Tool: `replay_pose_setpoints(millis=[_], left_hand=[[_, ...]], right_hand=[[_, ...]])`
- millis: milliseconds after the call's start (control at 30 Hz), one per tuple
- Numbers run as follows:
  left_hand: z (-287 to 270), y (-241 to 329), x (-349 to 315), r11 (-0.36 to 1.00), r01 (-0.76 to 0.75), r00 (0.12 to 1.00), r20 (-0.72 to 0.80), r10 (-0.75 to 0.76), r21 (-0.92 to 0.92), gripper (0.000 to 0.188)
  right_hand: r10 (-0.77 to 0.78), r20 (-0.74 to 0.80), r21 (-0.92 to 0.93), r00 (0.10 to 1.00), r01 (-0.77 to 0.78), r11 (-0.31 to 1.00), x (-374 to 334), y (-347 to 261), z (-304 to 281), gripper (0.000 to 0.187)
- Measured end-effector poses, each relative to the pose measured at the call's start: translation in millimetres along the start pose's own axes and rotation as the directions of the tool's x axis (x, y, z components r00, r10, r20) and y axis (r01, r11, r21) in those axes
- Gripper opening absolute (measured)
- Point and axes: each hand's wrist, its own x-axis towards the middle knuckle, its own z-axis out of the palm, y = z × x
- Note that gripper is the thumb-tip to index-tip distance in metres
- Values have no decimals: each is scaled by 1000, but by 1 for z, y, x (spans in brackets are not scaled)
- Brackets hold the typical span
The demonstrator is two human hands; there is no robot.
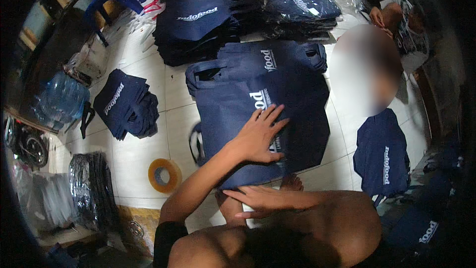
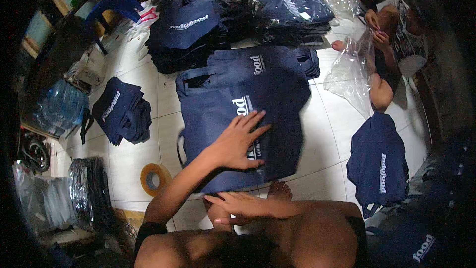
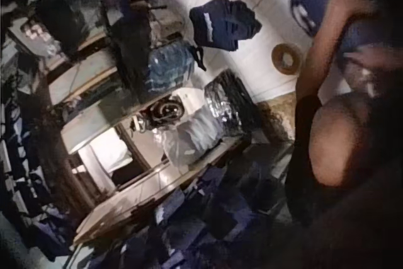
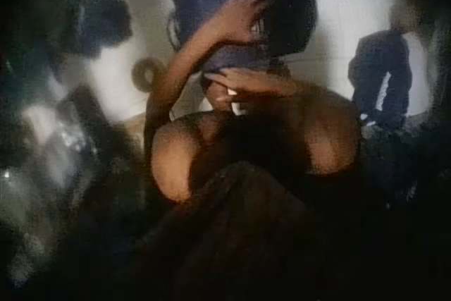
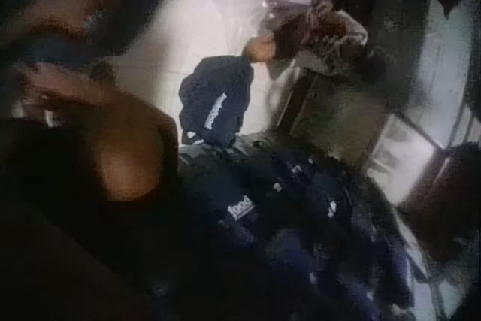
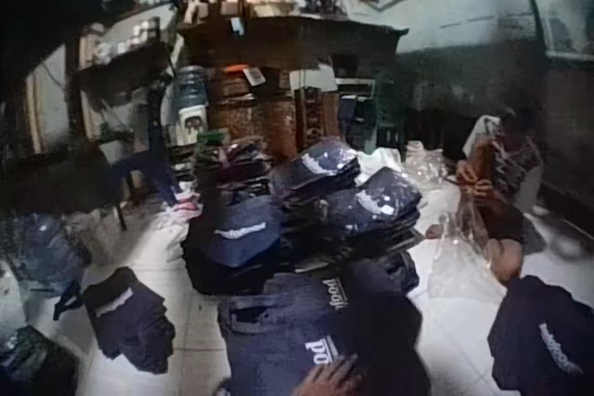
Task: The person sits on the floor and packs blue tote bags into plastic wrapping, using tape by hand to seal the bundles.
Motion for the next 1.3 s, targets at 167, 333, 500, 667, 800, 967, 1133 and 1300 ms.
replay_pose_setpoints(millis=[167, 333, 500, 667, 800, 967, 1133, 1300], left_hand=[[99, -58, -55, 959, 236, 947, 183, -263, 159, 95], [126, -63, -133, 883, 469, 882, 31, -469, 30, 93], [107, -64, -218, 735, 678, 712, -238, -660, -8, 88], [87, -51, -342, 330, 941, 323, -471, -821, 70, 82], [21, -40, -436, 302, 952, 299, -314, -901, 39, 78], [-154, -34, -429, 116, 990, 105, 125, -987, 79, 72], [-77, -75, -389, 351, 935, 296, 425, -855, 53, 86], [64, -93, -361, 313, 902, 279, 151, -948, 298, 76]], right_hand=[[-134, -11, 30, 991, 135, 990, -2, 54, 26, 50], [244, -544, -354, 803, -483, 801, -15, 110, 8, 52], [416, -649, -373, 636, -744, 555, -47, 177, 21, 56], [370, -598, -359, 711, -650, 669, -65, 200, 13, 58], [361, -593, -233, 720, -582, 779, -96, 219, -11, 59], [405, -728, -59, 554, -639, 767, -136, 239, -94, 53], [300, -765, -164, 570, -623, 765, -185, 173, -163, 41], [452, -729, 7, 513, -656, 755, -223, 65, -215, 37]])
